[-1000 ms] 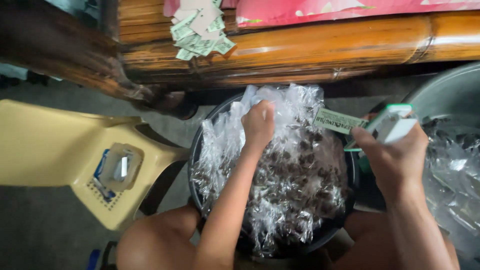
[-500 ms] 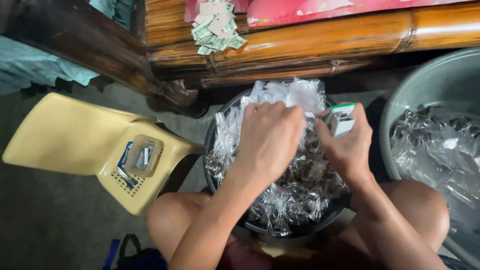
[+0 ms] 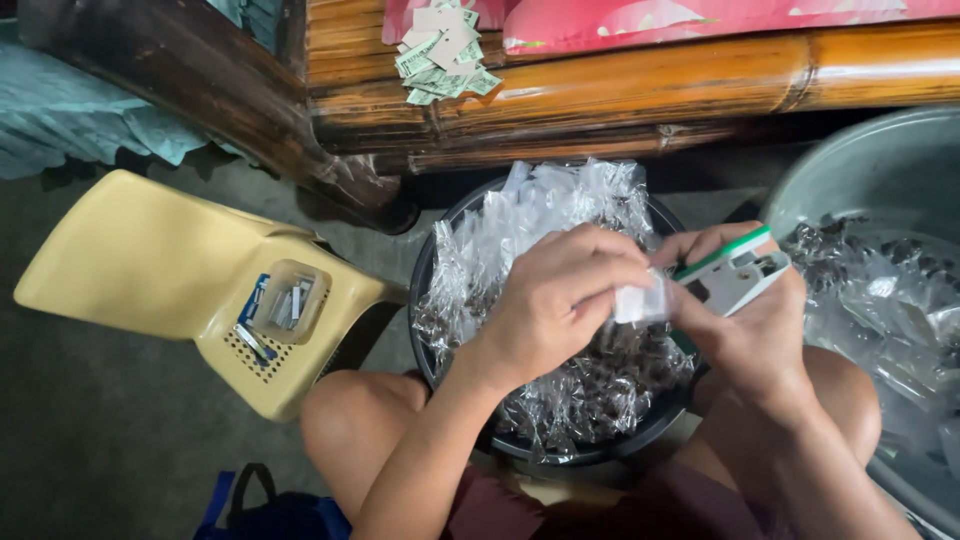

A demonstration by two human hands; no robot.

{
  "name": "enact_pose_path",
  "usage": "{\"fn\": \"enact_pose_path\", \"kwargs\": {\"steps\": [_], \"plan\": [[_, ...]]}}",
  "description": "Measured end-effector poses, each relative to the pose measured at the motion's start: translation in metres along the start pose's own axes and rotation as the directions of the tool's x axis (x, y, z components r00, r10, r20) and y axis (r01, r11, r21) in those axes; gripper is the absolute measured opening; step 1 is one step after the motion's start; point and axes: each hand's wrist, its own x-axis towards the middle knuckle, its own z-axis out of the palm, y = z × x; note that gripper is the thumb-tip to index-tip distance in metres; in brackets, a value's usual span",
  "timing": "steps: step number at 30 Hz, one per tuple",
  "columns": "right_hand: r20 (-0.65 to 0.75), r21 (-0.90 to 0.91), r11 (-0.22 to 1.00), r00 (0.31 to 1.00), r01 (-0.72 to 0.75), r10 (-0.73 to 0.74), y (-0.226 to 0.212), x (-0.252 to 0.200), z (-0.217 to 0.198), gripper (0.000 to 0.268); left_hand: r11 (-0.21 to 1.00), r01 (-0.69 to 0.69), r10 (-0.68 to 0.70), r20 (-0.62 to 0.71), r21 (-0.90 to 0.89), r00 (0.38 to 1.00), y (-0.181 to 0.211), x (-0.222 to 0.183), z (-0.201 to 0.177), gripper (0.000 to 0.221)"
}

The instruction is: Manually packaging small metal components into plastic bags and sealing them with a stapler and labels.

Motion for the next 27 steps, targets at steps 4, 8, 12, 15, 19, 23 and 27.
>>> {"fn": "enact_pose_path", "kwargs": {"steps": [4,8,12,15,19,23,27], "plan": [[-0.055,0.224,0.966,0.989,-0.125,0.140,0.004,-0.003,-0.006,0.027,0.990,0.078,-0.071,0.062,-0.116,0.996,-0.008,-0.017,0.007,0.047],[0.028,0.216,0.969,0.993,-0.118,0.115,0.029,0.011,-0.019,0.029,0.981,0.144,-0.149,-0.031,-0.128,0.988,-0.016,-0.020,0.025,0.020],[0.080,0.884,0.391,0.905,-0.258,0.417,0.049,0.031,-0.039,0.031,0.958,0.255,-0.264,-0.062,-0.128,0.963,-0.023,-0.025,0.032,0.030],[-0.017,0.848,0.484,0.904,-0.213,0.428,0.051,0.031,-0.033,0.029,0.954,0.299,-0.301,-0.065,-0.040,0.952,-0.032,-0.027,0.038,0.031],[-0.237,0.282,0.959,0.970,0.020,0.050,0.041,0.021,0.003,0.017,0.970,0.241,-0.237,-0.121,0.021,0.964,-0.061,-0.043,0.078,0.020],[-0.346,0.142,0.988,0.931,-0.065,0.111,0.101,0.028,0.008,0.035,0.964,0.253,-0.233,-0.191,0.084,0.953,-0.057,-0.045,0.087,0.021],[-0.338,0.028,0.999,0.941,-0.015,0.024,0.103,0.035,0.010,0.045,0.970,0.224,-0.189,-0.292,0.093,0.938,-0.065,-0.046,0.101,0.019]]}}
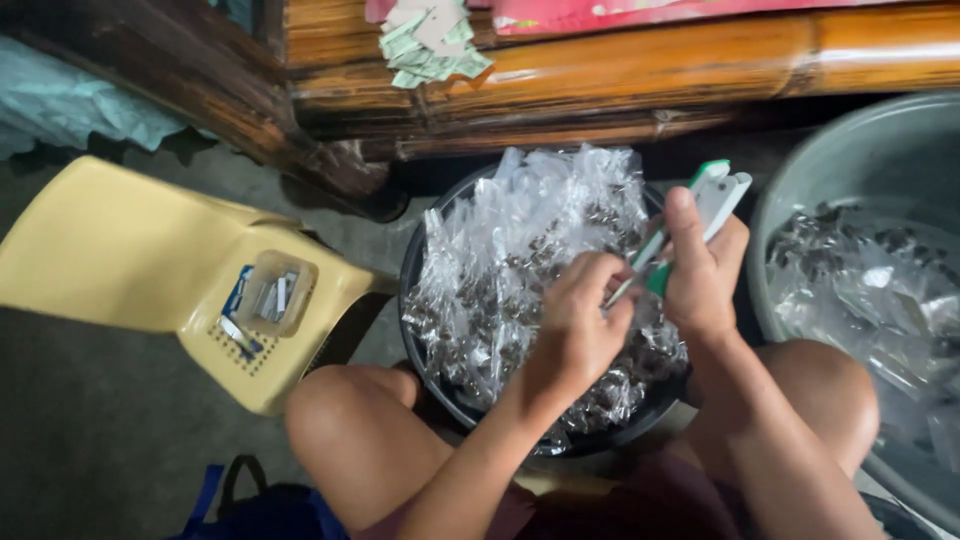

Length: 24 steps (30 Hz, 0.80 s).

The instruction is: Manually packaging small metal components into plastic bags and sealing them with a stapler and labels.

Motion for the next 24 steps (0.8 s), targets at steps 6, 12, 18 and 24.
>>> {"fn": "enact_pose_path", "kwargs": {"steps": [6,12,18,24], "plan": [[0.012,-0.076,0.995,0.998,-0.064,0.065,0.035,-0.001,-0.023,0.044,1.000,0.016,-0.016,-0.065,0.001,0.998,-0.021,-0.026,0.030,0.020],[0.094,0.064,0.982,0.981,-0.176,0.170,-0.009,0.011,-0.045,0.026,0.991,0.131,-0.130,0.099,0.001,0.987,-0.041,-0.007,0.015,0.019],[0.253,-0.272,0.939,0.926,-0.210,0.280,-0.029,0.021,-0.039,0.030,0.957,0.243,-0.180,0.339,-0.156,0.923,-0.039,0.041,-0.011,0.027],[0.147,-0.158,0.946,0.940,-0.284,0.307,0.010,0.027,-0.049,0.030,0.860,0.395,-0.218,0.468,-0.323,0.857,-0.106,0.098,-0.029,0.040]]}}
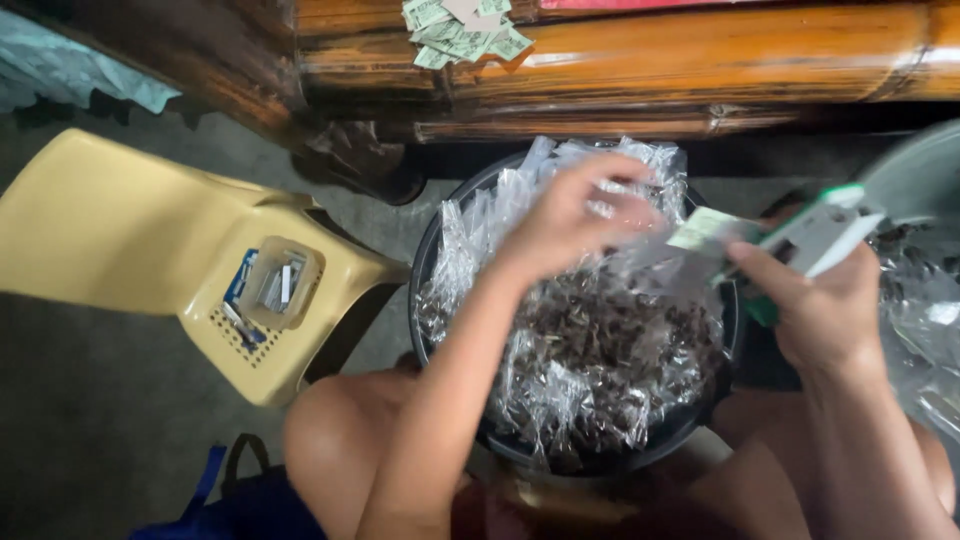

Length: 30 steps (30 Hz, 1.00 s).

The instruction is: Manually packaging small metal components into plastic bags and sealing them with a stapler and labels.

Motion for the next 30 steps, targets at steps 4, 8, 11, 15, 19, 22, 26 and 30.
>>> {"fn": "enact_pose_path", "kwargs": {"steps": [4,8,11,15,19,22,26,30], "plan": [[-0.102,-0.148,0.989,0.995,-0.025,0.010,-0.002,0.001,-0.009,0.029,0.890,0.232,0.033,-0.561,0.394,0.827,-0.128,0.018,-0.053,0.022],[-0.101,-0.262,0.965,0.994,0.016,-0.044,-0.012,0.001,-0.008,0.032,0.598,0.388,0.063,-0.524,0.701,0.849,-0.254,-0.011,-0.062,0.007],[-0.098,-0.202,0.979,0.995,-0.035,0.015,-0.011,0.001,-0.008,0.029,0.308,0.607,-0.129,-0.600,0.732,0.789,-0.296,-0.030,-0.048,0.035],[-0.075,-0.242,0.970,0.997,0.005,-0.024,-0.011,0.000,-0.004,0.027,0.195,0.575,-0.105,-0.566,0.794,0.818,-0.276,-0.040,-0.043,0.008],[-0.081,-0.289,0.957,0.996,0.004,-0.029,-0.002,-0.001,-0.005,0.028,0.212,0.491,-0.067,-0.489,0.845,0.870,-0.225,-0.042,-0.051,0.016],[-0.057,-0.373,0.927,0.996,0.044,-0.071,-0.010,-0.007,0.009,0.025,0.280,0.509,-0.221,-0.461,0.814,0.859,-0.177,-0.037,-0.051,0.028],[-0.014,-0.485,0.857,0.978,0.175,-0.207,0.004,-0.014,0.023,0.030,0.404,0.471,-0.210,-0.422,0.784,0.882,-0.063,-0.037,-0.039,0.024],[-0.023,-0.453,0.864,0.966,0.218,-0.256,0.005,-0.029,0.047,0.030,0.523,0.412,-0.206,-0.359,0.746,0.910,0.036,-0.040,-0.019,0.026]]}}
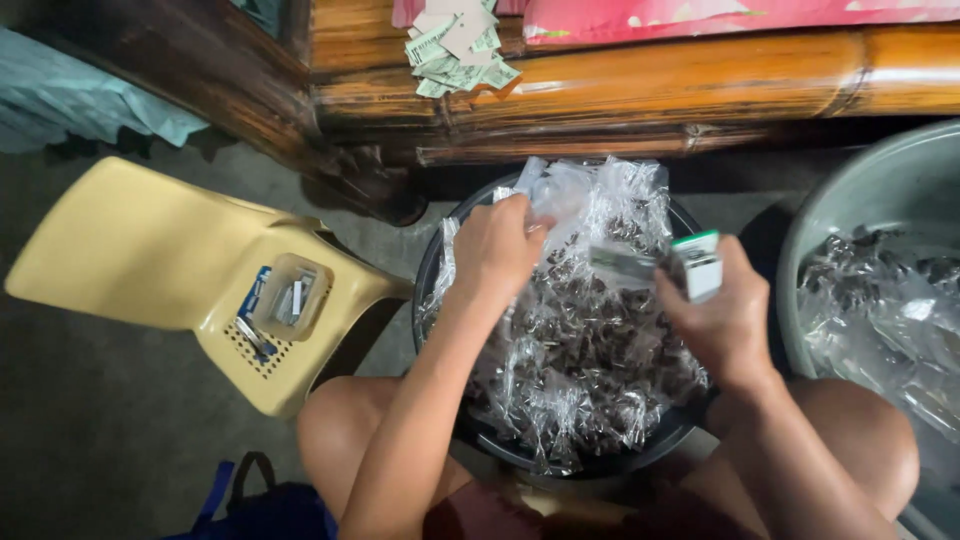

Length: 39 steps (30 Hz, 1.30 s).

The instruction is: Manually packaging small metal components into plastic bags and sealing them with a stapler and labels.

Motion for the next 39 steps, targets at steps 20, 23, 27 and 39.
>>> {"fn": "enact_pose_path", "kwargs": {"steps": [20,23,27,39], "plan": [[0.072,0.292,0.945,0.982,0.148,-0.176,-0.096,-0.021,-0.108,0.034,0.489,-0.536,0.460,-0.318,-0.688,0.829,0.092,-0.102,-0.060,0.019],[0.108,0.475,0.878,0.987,0.052,-0.117,-0.096,-0.022,-0.109,0.026,0.447,-0.764,0.604,-0.473,-0.466,0.642,0.083,-0.104,-0.044,0.035],[0.127,0.601,0.794,0.992,-0.087,0.013,-0.098,-0.025,-0.101,0.025,0.416,-0.741,0.584,-0.469,-0.527,0.662,0.072,-0.111,-0.035,0.039],[-0.003,0.408,0.863,0.945,0.300,-0.327,-0.054,-0.012,-0.059,0.035,0.234,-0.177,0.124,-0.151,-0.956,0.981,0.058,-0.102,-0.002,0.042]]}}
